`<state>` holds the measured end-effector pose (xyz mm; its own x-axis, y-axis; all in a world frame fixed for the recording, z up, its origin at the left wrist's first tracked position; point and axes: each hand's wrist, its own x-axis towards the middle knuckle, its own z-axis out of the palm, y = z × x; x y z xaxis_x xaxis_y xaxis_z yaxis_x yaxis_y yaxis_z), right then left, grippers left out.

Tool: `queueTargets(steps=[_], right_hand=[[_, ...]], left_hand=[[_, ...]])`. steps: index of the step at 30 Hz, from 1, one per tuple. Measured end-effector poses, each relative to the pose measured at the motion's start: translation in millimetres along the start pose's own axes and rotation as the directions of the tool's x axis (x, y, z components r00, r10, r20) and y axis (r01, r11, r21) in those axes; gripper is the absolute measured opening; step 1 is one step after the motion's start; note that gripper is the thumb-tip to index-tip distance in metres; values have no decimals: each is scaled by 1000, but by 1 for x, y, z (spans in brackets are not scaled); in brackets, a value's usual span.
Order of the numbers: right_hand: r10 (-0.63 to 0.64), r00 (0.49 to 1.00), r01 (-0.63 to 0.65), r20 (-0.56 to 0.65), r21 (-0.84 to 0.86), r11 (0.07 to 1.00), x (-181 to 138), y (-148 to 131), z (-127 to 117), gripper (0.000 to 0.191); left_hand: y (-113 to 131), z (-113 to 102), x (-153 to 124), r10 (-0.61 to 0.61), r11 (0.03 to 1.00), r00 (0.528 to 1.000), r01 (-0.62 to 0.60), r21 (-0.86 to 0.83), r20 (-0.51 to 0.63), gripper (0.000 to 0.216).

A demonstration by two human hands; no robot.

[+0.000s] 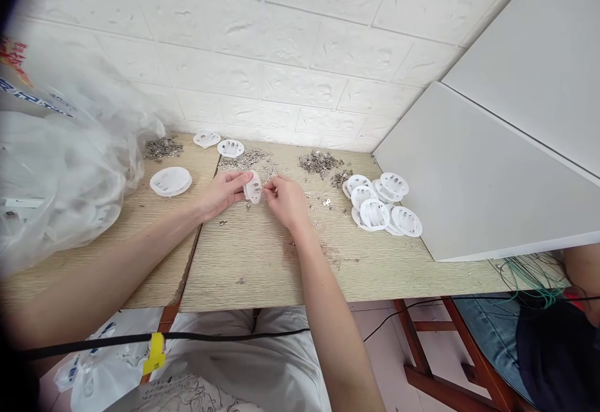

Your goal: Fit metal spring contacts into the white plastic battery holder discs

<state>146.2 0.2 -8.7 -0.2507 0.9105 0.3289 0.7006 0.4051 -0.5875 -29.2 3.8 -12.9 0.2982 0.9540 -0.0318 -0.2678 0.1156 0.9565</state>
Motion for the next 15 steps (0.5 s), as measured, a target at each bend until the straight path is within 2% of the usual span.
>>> queueTargets(steps=[10, 15], right_hand=[[41, 999, -39, 25, -71, 997, -2, -4, 3, 14], [24, 1000, -22, 20, -84, 996, -2, -4, 4, 16]], left_hand=[[1, 2, -1, -3, 1000, 1000, 3, 22, -3, 38], [-1, 4, -1, 7, 1000, 998, -5, 23, -60, 39]])
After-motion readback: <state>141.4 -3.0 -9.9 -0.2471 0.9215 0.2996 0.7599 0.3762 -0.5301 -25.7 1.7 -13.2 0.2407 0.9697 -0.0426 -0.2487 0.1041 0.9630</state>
